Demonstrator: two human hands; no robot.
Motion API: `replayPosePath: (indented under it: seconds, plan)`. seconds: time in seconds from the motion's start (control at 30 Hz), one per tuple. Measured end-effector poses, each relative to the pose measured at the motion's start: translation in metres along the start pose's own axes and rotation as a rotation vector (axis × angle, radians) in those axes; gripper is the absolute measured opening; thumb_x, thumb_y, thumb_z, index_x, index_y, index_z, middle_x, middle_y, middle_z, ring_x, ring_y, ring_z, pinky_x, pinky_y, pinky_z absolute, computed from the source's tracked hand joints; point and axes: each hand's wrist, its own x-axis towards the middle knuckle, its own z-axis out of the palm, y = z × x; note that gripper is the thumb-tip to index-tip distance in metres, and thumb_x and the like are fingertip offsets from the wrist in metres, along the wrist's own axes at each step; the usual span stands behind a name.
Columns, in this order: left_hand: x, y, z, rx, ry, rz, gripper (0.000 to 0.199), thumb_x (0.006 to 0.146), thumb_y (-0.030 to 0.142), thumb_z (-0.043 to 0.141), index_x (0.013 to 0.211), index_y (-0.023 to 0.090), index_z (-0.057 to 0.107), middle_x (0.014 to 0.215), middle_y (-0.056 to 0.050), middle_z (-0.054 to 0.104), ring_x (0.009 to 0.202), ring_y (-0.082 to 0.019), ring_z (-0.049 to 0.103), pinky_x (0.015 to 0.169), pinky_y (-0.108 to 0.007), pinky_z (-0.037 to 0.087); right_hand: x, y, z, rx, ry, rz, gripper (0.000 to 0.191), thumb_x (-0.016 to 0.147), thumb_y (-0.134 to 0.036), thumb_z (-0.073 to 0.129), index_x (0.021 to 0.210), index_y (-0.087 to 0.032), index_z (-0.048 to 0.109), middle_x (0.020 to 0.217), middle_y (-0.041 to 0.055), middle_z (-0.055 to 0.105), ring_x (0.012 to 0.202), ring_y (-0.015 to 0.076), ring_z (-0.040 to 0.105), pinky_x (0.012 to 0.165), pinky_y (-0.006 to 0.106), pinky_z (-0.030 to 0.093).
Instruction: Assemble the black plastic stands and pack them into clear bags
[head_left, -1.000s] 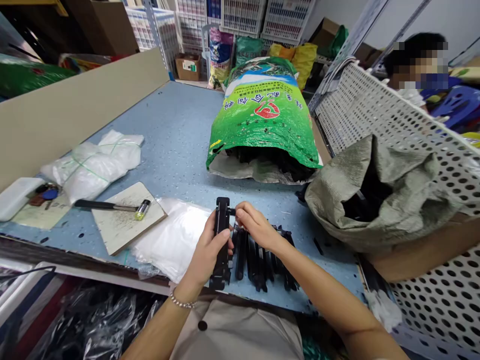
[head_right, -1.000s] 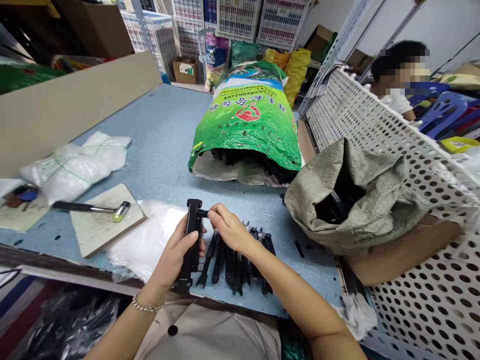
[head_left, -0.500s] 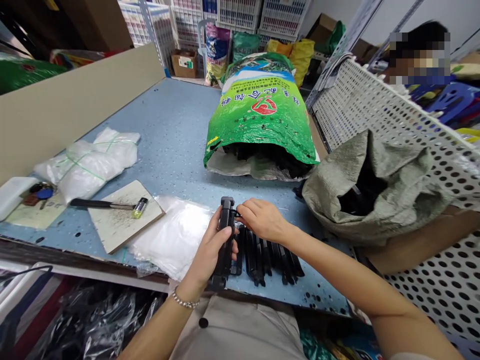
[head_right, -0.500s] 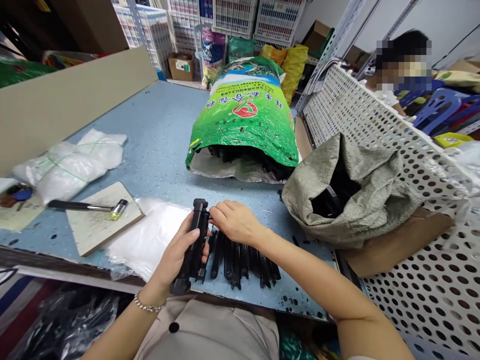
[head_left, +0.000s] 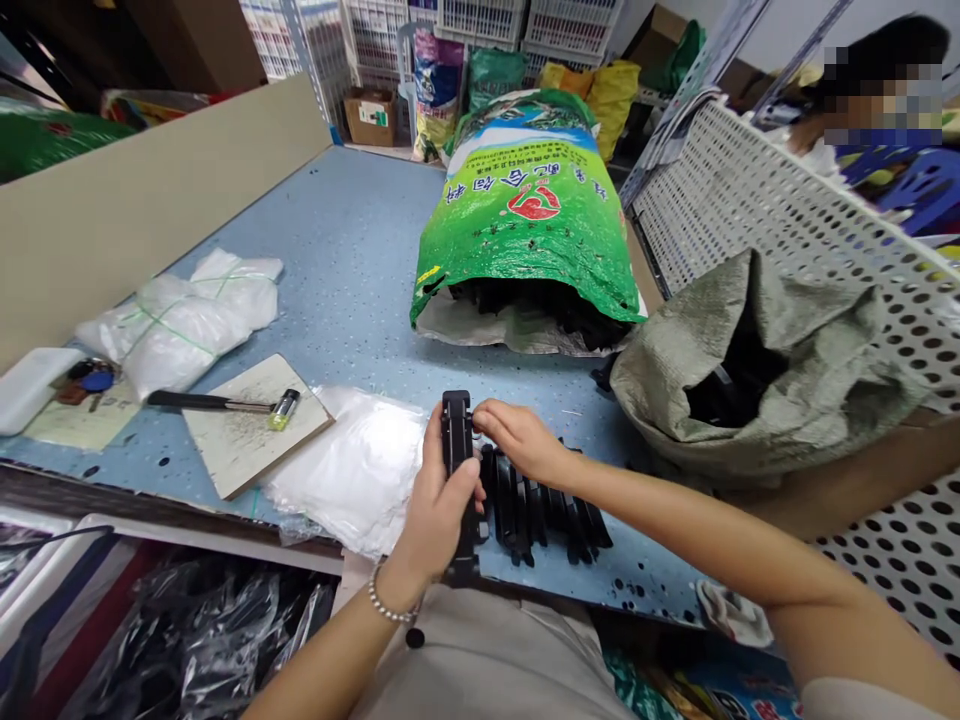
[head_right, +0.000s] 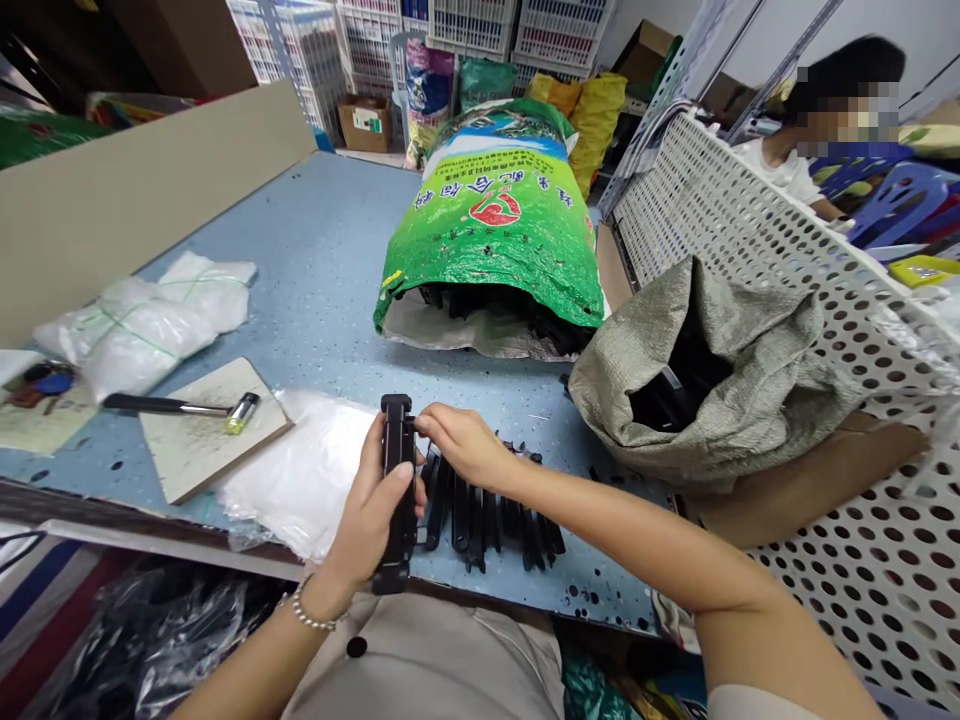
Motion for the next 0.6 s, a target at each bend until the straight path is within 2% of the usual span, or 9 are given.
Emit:
replayPosePath:
  seconds: [0.07, 0.1, 0.17, 0.27, 0.33, 0.4, 0.47, 0.53, 0.6]
  plan:
    - [0.0, -0.003, 0.0, 0.045, 0.012, 0.055, 0.087, 0.077, 0.037, 0.07, 0.149, 0.029, 0.023, 0.092, -0.006, 0.062, 0.063, -0.016, 0.058, 0.056, -0.028, 0.051, -0.001, -0.005, 0.005, 0.312, -0.066, 0.213, 0.048, 0.097, -0.058, 0.021, 0.079, -0.021, 0.046, 0.056, -0.0067, 0.035, 0.044, 0.0098, 0.031, 0.045, 0.024, 0.032]
    - [0.001, -0.003, -0.001, 0.053, -0.017, 0.047, 0.088, 0.076, 0.036, 0.07, 0.15, 0.028, 0.023, 0.09, -0.006, 0.062, 0.062, -0.016, 0.058, 0.056, -0.028, 0.051, -0.001, -0.007, 0.005, 0.389, -0.117, 0.279, 0.048, 0.096, -0.058, 0.019, 0.078, -0.021, 0.044, 0.054, -0.0082, 0.031, 0.042, 0.0094, 0.027, 0.043, 0.023, 0.03]
    - [0.006, -0.001, -0.007, 0.026, -0.077, -0.007, 0.084, 0.078, 0.038, 0.068, 0.149, 0.028, 0.023, 0.09, -0.005, 0.062, 0.06, -0.015, 0.058, 0.054, -0.028, 0.05, -0.002, -0.008, 0.001, 0.326, -0.175, 0.286, 0.047, 0.097, -0.057, 0.022, 0.081, -0.02, 0.047, 0.056, -0.0071, 0.035, 0.044, 0.0103, 0.034, 0.046, 0.024, 0.033]
    - [0.013, 0.006, -0.014, -0.085, -0.146, -0.11, 0.076, 0.08, 0.042, 0.064, 0.145, 0.029, 0.026, 0.092, -0.004, 0.06, 0.057, -0.014, 0.058, 0.048, -0.026, 0.049, -0.003, -0.007, -0.015, -0.144, -0.104, 0.033, 0.039, 0.097, -0.052, 0.033, 0.094, -0.019, 0.054, 0.075, 0.0023, 0.054, 0.068, 0.0161, 0.051, 0.064, 0.03, 0.041]
    - [0.016, 0.012, -0.016, -0.135, -0.2, -0.168, 0.07, 0.08, 0.043, 0.062, 0.141, 0.028, 0.03, 0.089, -0.003, 0.06, 0.054, -0.013, 0.058, 0.045, -0.024, 0.048, -0.002, -0.006, -0.025, -0.432, -0.102, -0.164, 0.037, 0.097, -0.048, 0.035, 0.094, -0.018, 0.057, 0.083, 0.0073, 0.058, 0.077, 0.0196, 0.051, 0.071, 0.034, 0.041]
    - [0.015, 0.015, -0.015, -0.15, -0.248, -0.209, 0.064, 0.081, 0.043, 0.06, 0.137, 0.026, 0.034, 0.086, -0.002, 0.06, 0.051, -0.012, 0.057, 0.043, -0.023, 0.047, -0.001, -0.004, -0.03, -0.548, -0.145, -0.282, 0.04, 0.099, -0.046, 0.032, 0.087, -0.018, 0.058, 0.08, 0.0089, 0.058, 0.076, 0.0206, 0.05, 0.072, 0.035, 0.039]
    - [0.012, 0.015, -0.014, -0.141, -0.248, -0.22, 0.065, 0.081, 0.043, 0.06, 0.138, 0.027, 0.033, 0.085, -0.001, 0.06, 0.05, -0.011, 0.057, 0.043, -0.023, 0.047, 0.001, -0.004, -0.029, -0.492, -0.157, -0.294, 0.042, 0.097, -0.049, 0.034, 0.08, -0.018, 0.057, 0.074, 0.0076, 0.056, 0.072, 0.0195, 0.049, 0.069, 0.034, 0.039]
    - [0.008, 0.012, -0.012, -0.098, -0.197, -0.173, 0.071, 0.081, 0.042, 0.062, 0.142, 0.029, 0.029, 0.088, -0.002, 0.06, 0.053, -0.012, 0.058, 0.046, -0.024, 0.049, 0.002, -0.005, -0.022, -0.274, -0.116, -0.175, 0.044, 0.095, -0.055, 0.036, 0.075, -0.019, 0.055, 0.07, 0.0044, 0.053, 0.067, 0.0172, 0.047, 0.066, 0.031, 0.039]
    - [0.006, 0.009, -0.011, -0.035, -0.139, -0.091, 0.077, 0.08, 0.04, 0.064, 0.146, 0.03, 0.025, 0.091, -0.003, 0.061, 0.059, -0.013, 0.059, 0.05, -0.025, 0.051, 0.002, -0.006, -0.011, -0.034, -0.075, -0.013, 0.05, 0.095, -0.059, 0.028, 0.075, -0.02, 0.052, 0.062, -0.0005, 0.047, 0.057, 0.0138, 0.044, 0.058, 0.028, 0.038]
